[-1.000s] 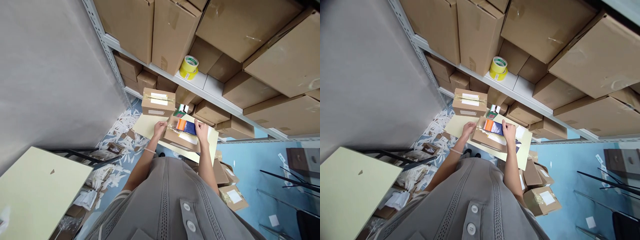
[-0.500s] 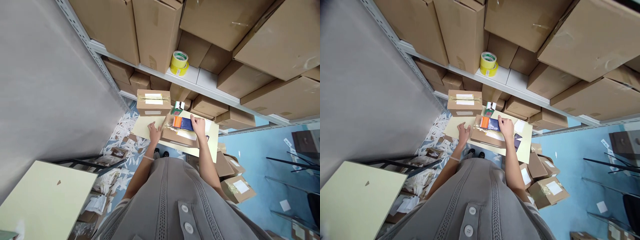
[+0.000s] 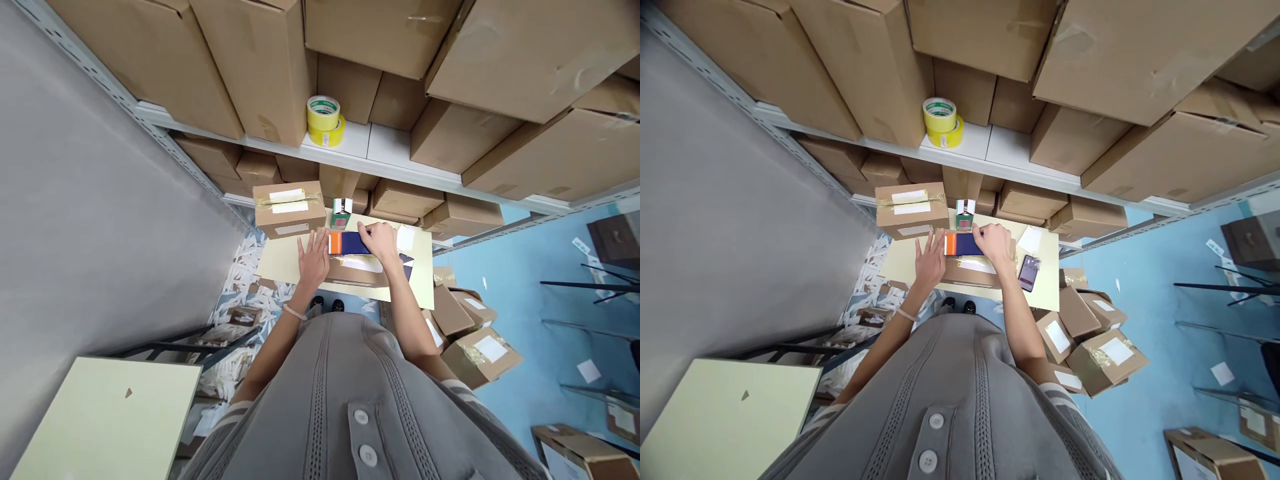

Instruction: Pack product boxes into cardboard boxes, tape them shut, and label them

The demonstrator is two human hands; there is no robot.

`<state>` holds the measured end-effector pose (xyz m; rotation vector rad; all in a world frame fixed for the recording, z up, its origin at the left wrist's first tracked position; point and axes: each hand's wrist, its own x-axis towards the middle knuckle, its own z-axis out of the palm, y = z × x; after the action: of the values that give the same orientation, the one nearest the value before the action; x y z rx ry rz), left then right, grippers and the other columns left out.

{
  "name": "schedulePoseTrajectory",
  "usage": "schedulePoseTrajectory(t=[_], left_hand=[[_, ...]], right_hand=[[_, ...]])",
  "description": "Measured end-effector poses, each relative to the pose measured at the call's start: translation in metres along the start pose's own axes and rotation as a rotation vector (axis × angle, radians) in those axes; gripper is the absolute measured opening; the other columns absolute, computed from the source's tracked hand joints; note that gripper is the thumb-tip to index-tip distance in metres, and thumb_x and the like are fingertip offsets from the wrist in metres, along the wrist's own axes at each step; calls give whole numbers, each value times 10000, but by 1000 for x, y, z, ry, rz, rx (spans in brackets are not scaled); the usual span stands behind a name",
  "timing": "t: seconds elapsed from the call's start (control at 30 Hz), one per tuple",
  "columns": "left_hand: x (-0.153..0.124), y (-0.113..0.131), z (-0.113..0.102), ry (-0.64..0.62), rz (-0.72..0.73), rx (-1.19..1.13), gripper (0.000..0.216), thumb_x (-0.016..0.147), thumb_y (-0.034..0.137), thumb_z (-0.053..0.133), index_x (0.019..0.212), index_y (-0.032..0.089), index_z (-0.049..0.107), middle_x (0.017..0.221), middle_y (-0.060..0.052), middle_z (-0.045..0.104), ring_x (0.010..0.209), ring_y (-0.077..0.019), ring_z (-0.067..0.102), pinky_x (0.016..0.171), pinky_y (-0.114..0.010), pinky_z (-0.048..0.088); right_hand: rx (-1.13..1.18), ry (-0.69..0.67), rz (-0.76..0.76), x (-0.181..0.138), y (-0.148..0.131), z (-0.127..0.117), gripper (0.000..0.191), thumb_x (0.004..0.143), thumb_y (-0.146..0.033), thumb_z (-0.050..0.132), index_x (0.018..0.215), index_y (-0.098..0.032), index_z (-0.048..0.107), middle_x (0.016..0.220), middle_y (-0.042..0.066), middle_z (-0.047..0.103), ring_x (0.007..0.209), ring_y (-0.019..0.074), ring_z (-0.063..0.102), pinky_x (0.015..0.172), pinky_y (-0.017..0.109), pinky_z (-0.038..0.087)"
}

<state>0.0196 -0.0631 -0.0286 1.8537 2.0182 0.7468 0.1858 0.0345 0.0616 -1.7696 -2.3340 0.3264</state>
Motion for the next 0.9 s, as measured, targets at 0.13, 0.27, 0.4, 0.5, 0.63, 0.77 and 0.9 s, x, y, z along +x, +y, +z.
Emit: schedulePoseTrajectory(t=[0.13, 0.27, 0.4, 0.5, 0.63, 0.77, 0.9], left_hand=[[1, 5, -1, 2, -38, -1, 582, 1003, 242, 220, 1581, 248, 290, 1620, -17, 334, 1548, -235, 153, 1241, -553, -100], [4, 11, 0, -2, -69, 18, 576, 1010, 253, 215, 1582, 252, 287, 1627, -17, 316, 1549, -246, 150, 1237, -564, -112], [10, 14, 3, -3, -103, 29, 574, 1012, 259, 225, 1583, 264, 281, 1630, -12, 310, 1548, -254, 154, 1234, -570, -110], [13, 14, 5, -8, -107, 35, 579, 1011, 258, 226, 1589, 256, 260, 1636, -14, 295, 1548, -257, 149, 1236, -567, -105], [14, 11, 7, -30, -102, 59, 585, 1009, 260, 225, 1594, 252, 242, 1644, -12, 271, 1549, -266, 140, 1235, -568, -100], [13, 10, 8, -38, -94, 78, 589, 1010, 270, 214, 1598, 245, 225, 1650, -13, 250, 1544, -278, 160, 1234, -583, -84], [13, 11, 8, -44, -83, 106, 591, 1010, 274, 206, 1601, 252, 214, 1651, -23, 247, 1534, -275, 204, 1234, -588, -72]], right_hand=[[-64, -1, -21, 1, 2, -5, 620, 1003, -524, 363, 614, -183, 704, 624, 112, 666, 656, 219, 593, 614, 319, 241], [-69, -21, -26, -2, 6, -8, 657, 1006, -559, 343, 630, -175, 722, 632, 126, 669, 679, 232, 615, 625, 320, 267], [-115, -12, 0, -2, 16, -20, 647, 1006, -540, 352, 657, -163, 744, 657, 143, 685, 696, 237, 627, 635, 317, 284], [-153, -14, 18, -1, 40, -37, 669, 1001, -560, 342, 658, -159, 754, 659, 148, 688, 699, 240, 628, 629, 315, 284], [-215, -44, 46, -3, 114, -67, 728, 994, -611, 291, 640, -159, 738, 636, 134, 673, 684, 234, 612, 617, 314, 279], [-338, -28, 167, -19, 200, -92, 740, 999, -587, 275, 615, -136, 721, 638, 149, 674, 657, 224, 593, 605, 319, 264], [-479, -54, 199, -31, 232, -93, 685, 1005, -502, 285, 688, -114, 752, 695, 179, 702, 713, 250, 629, 608, 328, 256]])
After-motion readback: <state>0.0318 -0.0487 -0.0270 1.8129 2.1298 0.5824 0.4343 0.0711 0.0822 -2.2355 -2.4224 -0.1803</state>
